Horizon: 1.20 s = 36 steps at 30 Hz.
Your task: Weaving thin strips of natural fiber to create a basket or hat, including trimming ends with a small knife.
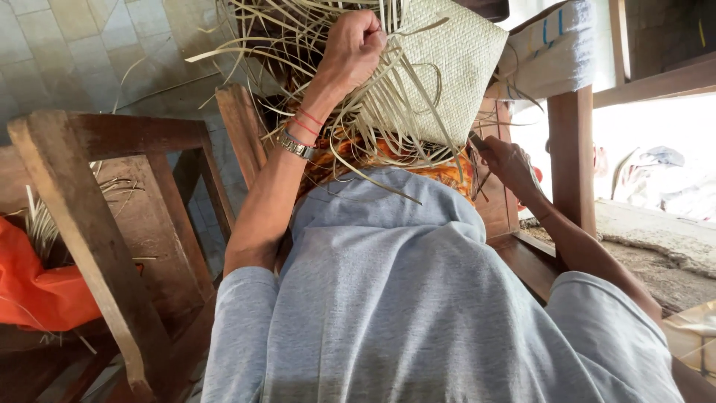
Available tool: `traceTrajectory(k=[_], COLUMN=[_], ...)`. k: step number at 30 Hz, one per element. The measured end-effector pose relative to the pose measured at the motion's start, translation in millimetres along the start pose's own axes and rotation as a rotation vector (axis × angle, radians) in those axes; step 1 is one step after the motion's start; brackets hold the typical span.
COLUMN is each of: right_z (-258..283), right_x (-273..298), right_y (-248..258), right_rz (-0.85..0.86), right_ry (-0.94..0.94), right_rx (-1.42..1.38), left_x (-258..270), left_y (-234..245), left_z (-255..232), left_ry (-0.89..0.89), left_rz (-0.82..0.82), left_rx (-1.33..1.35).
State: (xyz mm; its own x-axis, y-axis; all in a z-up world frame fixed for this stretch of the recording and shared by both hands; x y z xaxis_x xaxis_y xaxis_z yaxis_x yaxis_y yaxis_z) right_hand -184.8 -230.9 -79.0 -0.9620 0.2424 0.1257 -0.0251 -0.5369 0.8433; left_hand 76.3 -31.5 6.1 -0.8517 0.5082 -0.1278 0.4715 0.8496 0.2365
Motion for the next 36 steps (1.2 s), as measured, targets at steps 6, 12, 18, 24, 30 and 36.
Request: traceTrajectory(k=[6, 12, 18, 24, 30, 36], right_z=[14, 16, 19, 29, 25, 66], right_x=[-23, -50, -58, -59, -54, -43], right_y=[-2, -19, -15, -11, 2, 74], right_rz=[0.021, 0.023, -0.097, -0.218, -0.209, -0.009], right_ry=[0.092, 0.090, 0.213, 0.343, 0.323, 0.134], right_rx=[0.002, -0.411, -0.291, -0.164, -0.018, 0.144], left_x=[2, 4, 3, 5, 1, 1], left_y=[0, 4, 1, 1, -4, -5], left_z=[-2, -8, -11, -16, -8, -7], left_ry=[-0.014, -0.052, -0.055, -0.059, -0.098, -0.079], left_rz=[-0.010, -0.027, -0.012, 0.024, 0.033, 0.015], left_rx=[-0.007, -0.004, 0.006, -0.026, -0.075, -0.117])
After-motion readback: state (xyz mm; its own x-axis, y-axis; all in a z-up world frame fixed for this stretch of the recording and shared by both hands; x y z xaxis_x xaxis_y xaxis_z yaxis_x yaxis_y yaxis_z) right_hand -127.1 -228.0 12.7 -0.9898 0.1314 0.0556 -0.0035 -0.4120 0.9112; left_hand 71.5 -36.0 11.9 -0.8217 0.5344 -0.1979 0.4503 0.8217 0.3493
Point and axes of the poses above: each hand's wrist, its own x-axis away from the middle knuckle, its own y-axis out of the back of the hand, z = x × y, the point moved 8 cm from there along -x, towards the middle knuckle, and after that the axes turned 8 degrees about -z, right-handed, at the moved point
